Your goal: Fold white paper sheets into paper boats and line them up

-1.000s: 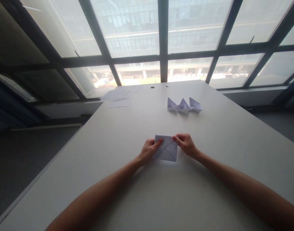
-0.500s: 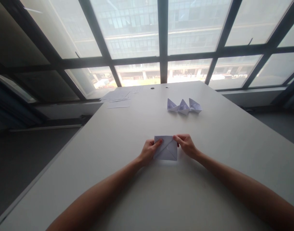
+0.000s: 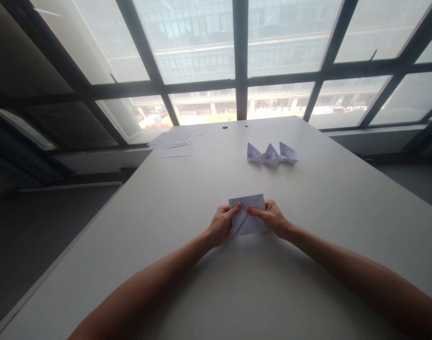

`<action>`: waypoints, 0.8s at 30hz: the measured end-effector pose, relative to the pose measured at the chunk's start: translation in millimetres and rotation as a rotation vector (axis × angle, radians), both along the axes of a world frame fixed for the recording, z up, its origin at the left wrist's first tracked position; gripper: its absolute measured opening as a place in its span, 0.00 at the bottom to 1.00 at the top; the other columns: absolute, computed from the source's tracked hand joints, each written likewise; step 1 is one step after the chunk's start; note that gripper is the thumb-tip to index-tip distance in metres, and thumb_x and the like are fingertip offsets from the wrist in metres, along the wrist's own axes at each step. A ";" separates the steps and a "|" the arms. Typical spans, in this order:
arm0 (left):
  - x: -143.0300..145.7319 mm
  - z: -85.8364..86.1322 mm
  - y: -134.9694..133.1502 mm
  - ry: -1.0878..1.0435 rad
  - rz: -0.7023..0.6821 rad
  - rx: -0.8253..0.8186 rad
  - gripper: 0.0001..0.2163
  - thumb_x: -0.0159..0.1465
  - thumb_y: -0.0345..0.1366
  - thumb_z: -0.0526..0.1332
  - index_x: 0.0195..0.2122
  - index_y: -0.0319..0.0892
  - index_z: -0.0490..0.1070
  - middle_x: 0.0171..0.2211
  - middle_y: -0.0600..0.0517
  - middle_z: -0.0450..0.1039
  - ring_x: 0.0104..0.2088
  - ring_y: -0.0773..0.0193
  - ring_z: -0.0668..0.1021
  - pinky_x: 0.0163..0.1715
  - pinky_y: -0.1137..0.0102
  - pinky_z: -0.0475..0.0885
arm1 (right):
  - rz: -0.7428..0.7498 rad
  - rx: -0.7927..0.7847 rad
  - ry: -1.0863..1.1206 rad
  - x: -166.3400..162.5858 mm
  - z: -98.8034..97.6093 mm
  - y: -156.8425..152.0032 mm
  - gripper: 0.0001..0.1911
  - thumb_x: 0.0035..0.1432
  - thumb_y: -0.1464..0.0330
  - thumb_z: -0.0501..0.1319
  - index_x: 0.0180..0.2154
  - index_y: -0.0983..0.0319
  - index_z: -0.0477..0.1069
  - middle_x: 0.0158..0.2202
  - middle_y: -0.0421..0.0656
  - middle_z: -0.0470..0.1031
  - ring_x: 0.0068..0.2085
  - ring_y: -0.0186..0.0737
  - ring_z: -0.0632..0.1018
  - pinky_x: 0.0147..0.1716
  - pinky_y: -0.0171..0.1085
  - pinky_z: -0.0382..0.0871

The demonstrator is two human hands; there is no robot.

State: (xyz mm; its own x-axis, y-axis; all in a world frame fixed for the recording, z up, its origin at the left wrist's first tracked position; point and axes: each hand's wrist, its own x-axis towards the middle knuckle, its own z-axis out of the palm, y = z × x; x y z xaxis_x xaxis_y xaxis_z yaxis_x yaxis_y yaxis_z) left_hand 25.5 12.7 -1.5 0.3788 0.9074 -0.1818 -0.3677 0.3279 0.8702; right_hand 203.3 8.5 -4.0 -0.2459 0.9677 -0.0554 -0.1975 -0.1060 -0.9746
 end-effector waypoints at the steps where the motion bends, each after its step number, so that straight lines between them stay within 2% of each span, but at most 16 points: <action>1: 0.2 -0.5 -0.1 -0.009 -0.001 -0.024 0.19 0.56 0.48 0.70 0.36 0.33 0.77 0.31 0.44 0.78 0.30 0.60 0.79 0.37 0.64 0.74 | 0.004 0.001 0.000 0.1 0.0 0.1 0.19 0.47 0.57 0.72 0.31 0.68 0.80 0.26 0.44 0.78 0.25 0.37 0.74 0.25 0.35 0.66; 4: -0.1 -1.4 0.7 -0.013 -0.024 -0.055 0.21 0.56 0.48 0.70 0.38 0.33 0.77 0.32 0.43 0.79 0.31 0.59 0.79 0.40 0.63 0.74 | -0.011 0.003 0.004 0.7 -0.2 0.4 0.19 0.47 0.57 0.72 0.31 0.68 0.80 0.27 0.44 0.78 0.25 0.36 0.74 0.25 0.35 0.67; 7: -2.8 -1.3 2.3 0.033 -0.109 -0.017 0.23 0.55 0.50 0.71 0.40 0.33 0.76 0.34 0.43 0.78 0.32 0.60 0.79 0.40 0.65 0.73 | -0.074 -0.012 0.015 1.4 -0.6 0.5 0.19 0.46 0.57 0.73 0.32 0.68 0.80 0.28 0.45 0.79 0.26 0.38 0.75 0.27 0.36 0.69; 11: -11.8 3.9 5.3 0.213 -0.190 0.005 0.23 0.54 0.52 0.70 0.33 0.33 0.77 0.28 0.46 0.76 0.28 0.63 0.75 0.32 0.70 0.71 | -0.138 -0.034 0.027 3.7 -0.1 2.2 0.20 0.44 0.56 0.73 0.31 0.68 0.80 0.29 0.47 0.79 0.26 0.40 0.76 0.27 0.38 0.70; 15: -21.9 12.5 8.0 0.315 -0.309 0.090 0.21 0.55 0.52 0.69 0.30 0.34 0.78 0.25 0.48 0.73 0.26 0.66 0.73 0.30 0.72 0.70 | -0.177 -0.028 0.048 6.5 0.3 4.7 0.20 0.43 0.57 0.73 0.30 0.68 0.80 0.28 0.47 0.79 0.26 0.39 0.75 0.26 0.37 0.70; 19: -26.6 16.4 9.7 0.401 -0.316 0.183 0.21 0.56 0.53 0.68 0.29 0.35 0.78 0.25 0.48 0.73 0.27 0.65 0.74 0.31 0.71 0.70 | -0.200 -0.025 0.054 7.4 -2.9 6.8 0.20 0.42 0.56 0.74 0.29 0.68 0.80 0.28 0.46 0.79 0.25 0.39 0.75 0.26 0.37 0.69; 24: -28.6 16.8 11.0 0.477 -0.370 0.184 0.22 0.56 0.53 0.67 0.29 0.35 0.76 0.25 0.47 0.75 0.26 0.64 0.75 0.29 0.72 0.69 | -0.246 -0.020 0.043 7.9 -6.5 8.2 0.21 0.42 0.56 0.74 0.30 0.68 0.79 0.28 0.47 0.79 0.25 0.39 0.75 0.26 0.37 0.69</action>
State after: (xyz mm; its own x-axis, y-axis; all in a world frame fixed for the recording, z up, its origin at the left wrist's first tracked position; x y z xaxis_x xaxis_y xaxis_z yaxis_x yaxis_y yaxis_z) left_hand -3.1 23.7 15.3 0.5890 0.7645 -0.2619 0.1841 0.1886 0.9646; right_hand 211.2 16.7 -10.5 -0.0052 0.9976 -0.0694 -0.2612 -0.0684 -0.9628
